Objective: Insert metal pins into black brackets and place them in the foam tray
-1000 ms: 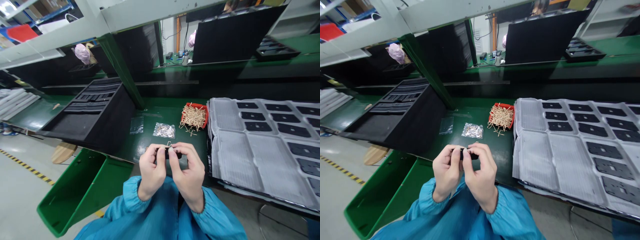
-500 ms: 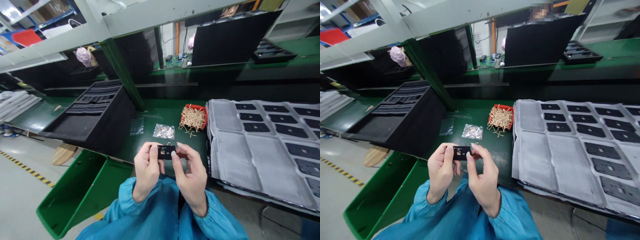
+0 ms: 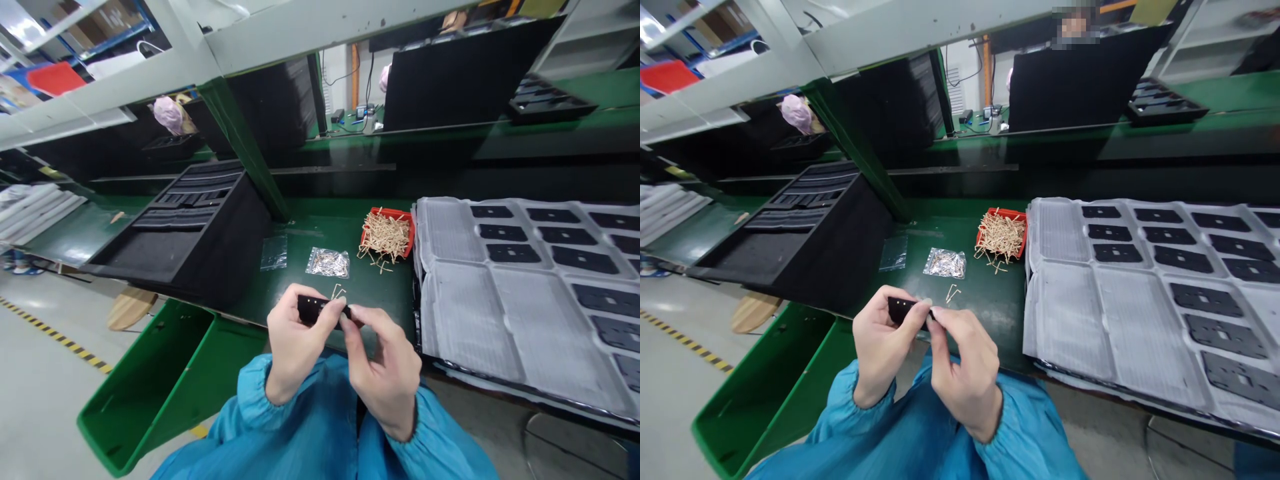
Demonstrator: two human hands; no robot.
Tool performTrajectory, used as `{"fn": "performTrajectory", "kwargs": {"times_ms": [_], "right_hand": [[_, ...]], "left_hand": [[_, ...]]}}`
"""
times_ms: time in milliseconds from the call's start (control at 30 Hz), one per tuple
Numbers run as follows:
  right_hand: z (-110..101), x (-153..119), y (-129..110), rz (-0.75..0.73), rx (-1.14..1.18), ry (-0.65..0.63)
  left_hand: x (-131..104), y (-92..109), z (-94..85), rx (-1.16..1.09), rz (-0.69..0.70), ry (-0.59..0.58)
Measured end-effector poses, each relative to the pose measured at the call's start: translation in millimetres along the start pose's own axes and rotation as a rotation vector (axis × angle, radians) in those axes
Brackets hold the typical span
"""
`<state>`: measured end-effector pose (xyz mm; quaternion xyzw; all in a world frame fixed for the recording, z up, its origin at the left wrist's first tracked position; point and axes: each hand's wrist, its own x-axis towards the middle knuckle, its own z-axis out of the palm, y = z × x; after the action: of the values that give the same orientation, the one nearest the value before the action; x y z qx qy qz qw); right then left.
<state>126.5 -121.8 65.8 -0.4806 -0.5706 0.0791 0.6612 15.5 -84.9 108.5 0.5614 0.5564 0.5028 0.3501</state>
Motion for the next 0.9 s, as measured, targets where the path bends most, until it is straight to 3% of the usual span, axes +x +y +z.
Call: {"fn": "performTrajectory", "kwargs": {"times_ms": [100,333,433,667,767,900], "right_hand": [[-1.6,6.1,-2.9,-0.082,-0.038,-0.052],[-1.6,7.5,0.4,-0.114,-0.073,-0.106],[-2.1,7.4,-1.5,-0.037,-0.024,-0.093],[-4.4,9.2,-1.0,0.268,0.238,-0.060],[-6.3,9.3,3.4,0.304,0.306,-0.085],[-7.6,11.8,7.0,0.267,0.331,-0.130]], "left_hand": [[1.0,-0.8,0.0,0.072,0.051,0.039],[-7.7,-5.6,-11.3,0.091,0.120,-0.022],[-8.0,-5.0,-14.4,0.170,0.245,-0.049],[-4.3,-17.1,-12.8,0.147,0.714,-0.153],[-5.0,-23.0,-12.0,0.104,0.775,-0.151],[-4.5,-21.1,-14.1,0.113,0.736,-0.116]]}}
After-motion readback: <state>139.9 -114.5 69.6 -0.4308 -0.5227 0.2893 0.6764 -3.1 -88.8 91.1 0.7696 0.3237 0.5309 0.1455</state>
